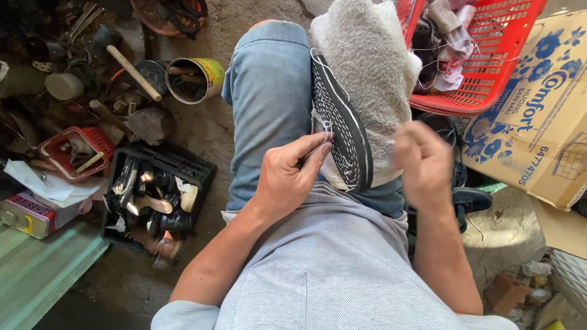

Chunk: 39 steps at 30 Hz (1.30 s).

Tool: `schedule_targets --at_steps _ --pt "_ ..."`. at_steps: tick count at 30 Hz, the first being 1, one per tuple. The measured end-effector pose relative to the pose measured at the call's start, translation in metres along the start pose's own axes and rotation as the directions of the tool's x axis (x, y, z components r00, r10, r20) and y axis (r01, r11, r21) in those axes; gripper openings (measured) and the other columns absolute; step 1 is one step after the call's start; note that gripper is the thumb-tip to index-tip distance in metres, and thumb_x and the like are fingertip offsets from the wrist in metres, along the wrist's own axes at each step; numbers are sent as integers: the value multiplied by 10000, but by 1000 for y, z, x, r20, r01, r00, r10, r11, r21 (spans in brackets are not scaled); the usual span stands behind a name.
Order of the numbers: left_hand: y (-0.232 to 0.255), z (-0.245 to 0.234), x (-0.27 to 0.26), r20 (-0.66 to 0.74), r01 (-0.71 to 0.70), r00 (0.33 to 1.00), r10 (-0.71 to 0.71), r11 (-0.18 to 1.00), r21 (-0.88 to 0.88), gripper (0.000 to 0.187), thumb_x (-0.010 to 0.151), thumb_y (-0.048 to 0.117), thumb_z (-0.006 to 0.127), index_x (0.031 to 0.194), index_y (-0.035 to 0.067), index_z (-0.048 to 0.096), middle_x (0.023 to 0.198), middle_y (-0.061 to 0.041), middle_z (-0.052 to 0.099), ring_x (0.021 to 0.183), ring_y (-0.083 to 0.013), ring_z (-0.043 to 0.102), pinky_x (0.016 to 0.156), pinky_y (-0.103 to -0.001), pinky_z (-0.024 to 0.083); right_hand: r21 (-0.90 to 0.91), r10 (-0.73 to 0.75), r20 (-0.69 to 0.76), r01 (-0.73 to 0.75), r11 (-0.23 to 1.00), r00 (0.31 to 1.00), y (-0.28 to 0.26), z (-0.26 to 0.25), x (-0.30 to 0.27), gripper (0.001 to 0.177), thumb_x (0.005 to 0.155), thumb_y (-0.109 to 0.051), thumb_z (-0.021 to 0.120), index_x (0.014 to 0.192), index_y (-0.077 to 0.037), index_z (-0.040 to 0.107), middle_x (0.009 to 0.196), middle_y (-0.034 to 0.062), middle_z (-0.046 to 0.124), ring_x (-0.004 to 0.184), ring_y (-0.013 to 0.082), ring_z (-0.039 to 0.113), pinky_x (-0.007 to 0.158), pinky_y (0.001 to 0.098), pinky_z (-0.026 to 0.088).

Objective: Hand-stitching a rubber sole onto a shoe upper using a needle and thread.

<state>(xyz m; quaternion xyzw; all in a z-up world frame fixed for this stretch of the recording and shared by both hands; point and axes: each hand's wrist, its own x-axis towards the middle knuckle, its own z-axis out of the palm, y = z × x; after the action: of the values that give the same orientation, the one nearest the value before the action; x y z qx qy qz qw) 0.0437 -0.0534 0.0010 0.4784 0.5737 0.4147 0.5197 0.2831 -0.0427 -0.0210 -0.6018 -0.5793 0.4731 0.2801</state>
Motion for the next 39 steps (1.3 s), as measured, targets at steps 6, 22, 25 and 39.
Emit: schedule_targets --at_steps 6,22,25,39 --pt "-1 6 -2 -13 -48 999 49 999 12 188 981 54 691 1154 71 763 1001 -149 795 997 -318 759 758 -380 631 162 22 -186 9 987 982 12 -14 -13 455 1069 -73 683 647 -39 514 489 19 431 481 52 384 458 208 265" --pt "14 10 10 94 -80 993 77 997 23 171 959 68 697 1116 75 766 778 -139 766 749 -307 771 680 -432 609 -10 61 -177 -63 998 982 -40 15 -16 284 1027 -237 668 853 -16 635 647 105 592 601 166 557 455 321 381" --pt "40 -16 24 -9 -199 979 203 968 152 91 973 52 703 1010 99 771 922 -112 759 866 -306 726 847 -401 577 229 156 -263 -96 969 952 18 2 -27 419 1049 -238 623 660 -105 540 553 -3 487 519 60 431 452 227 330" --pt "13 -10 12 107 -386 922 371 889 245 398 954 -81 687 1339 15 660 1081 -144 750 898 -304 761 767 -380 606 374 167 -235 -70 925 957 20 -3 -4 347 999 -152 635 669 -57 581 448 49 462 398 73 484 399 196 377"
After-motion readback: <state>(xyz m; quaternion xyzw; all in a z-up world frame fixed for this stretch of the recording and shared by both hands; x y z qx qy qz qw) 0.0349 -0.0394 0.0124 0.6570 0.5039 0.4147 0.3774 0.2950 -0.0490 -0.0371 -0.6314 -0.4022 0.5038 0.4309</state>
